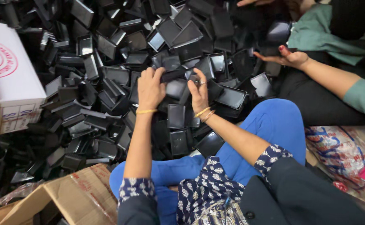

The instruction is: The person sits on the floor beside a large pile of black plastic boxes and picks them up one at a time, fitting and pressing them together by hand before placing them into an open cardboard carton. Other workers around the pile handle boxes similarly.

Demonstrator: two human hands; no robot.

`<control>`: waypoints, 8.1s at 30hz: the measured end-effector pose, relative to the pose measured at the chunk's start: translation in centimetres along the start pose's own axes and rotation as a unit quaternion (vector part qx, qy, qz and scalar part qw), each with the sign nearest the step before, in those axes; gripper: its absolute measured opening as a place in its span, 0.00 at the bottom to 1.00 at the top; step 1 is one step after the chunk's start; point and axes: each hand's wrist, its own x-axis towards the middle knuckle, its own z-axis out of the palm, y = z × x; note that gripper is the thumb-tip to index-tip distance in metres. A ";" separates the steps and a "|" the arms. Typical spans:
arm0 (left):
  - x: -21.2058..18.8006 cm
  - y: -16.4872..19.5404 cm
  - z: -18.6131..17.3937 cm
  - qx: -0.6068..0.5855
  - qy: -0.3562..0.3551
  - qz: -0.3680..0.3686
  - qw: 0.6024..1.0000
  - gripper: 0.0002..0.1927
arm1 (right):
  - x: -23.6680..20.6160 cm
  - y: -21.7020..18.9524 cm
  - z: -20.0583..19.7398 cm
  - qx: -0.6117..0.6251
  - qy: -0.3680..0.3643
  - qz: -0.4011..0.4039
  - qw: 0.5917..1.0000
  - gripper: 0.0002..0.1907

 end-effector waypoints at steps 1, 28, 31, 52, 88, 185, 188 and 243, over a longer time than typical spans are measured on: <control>-1.0 -0.3 -1.7 -0.009 0.014 -0.007 1.000 0.24 | 0.1 0.0 0.0 0.003 -0.006 0.003 1.000 0.27; -16.2 5.6 2.0 -0.292 0.181 -0.326 0.881 0.27 | -2.0 -3.3 0.5 0.171 -0.501 0.256 0.809 0.36; -17.2 5.0 3.0 -0.390 0.138 -0.330 0.848 0.27 | -2.2 -3.5 1.0 0.130 -0.506 0.207 0.827 0.35; -17.2 3.6 2.5 -0.799 0.110 -0.252 0.535 0.33 | -1.1 -3.6 2.0 0.423 -0.382 0.364 0.736 0.42; -17.0 4.4 -0.1 -0.273 0.212 -0.298 0.889 0.13 | -1.5 6.1 1.2 0.029 -0.370 0.188 0.909 0.23; -21.9 6.2 10.2 -0.329 -0.305 -0.371 0.813 0.42 | -3.8 3.9 -1.6 -0.653 -0.642 0.088 0.391 0.52; -22.1 6.3 10.7 -0.381 -0.298 -0.407 0.775 0.41 | -3.5 3.5 -1.4 -0.664 -0.644 0.099 0.368 0.55; -17.6 8.8 3.5 -0.204 0.232 -0.258 0.915 0.35 | -1.0 -3.6 -1.9 -0.125 -0.335 0.168 0.918 0.13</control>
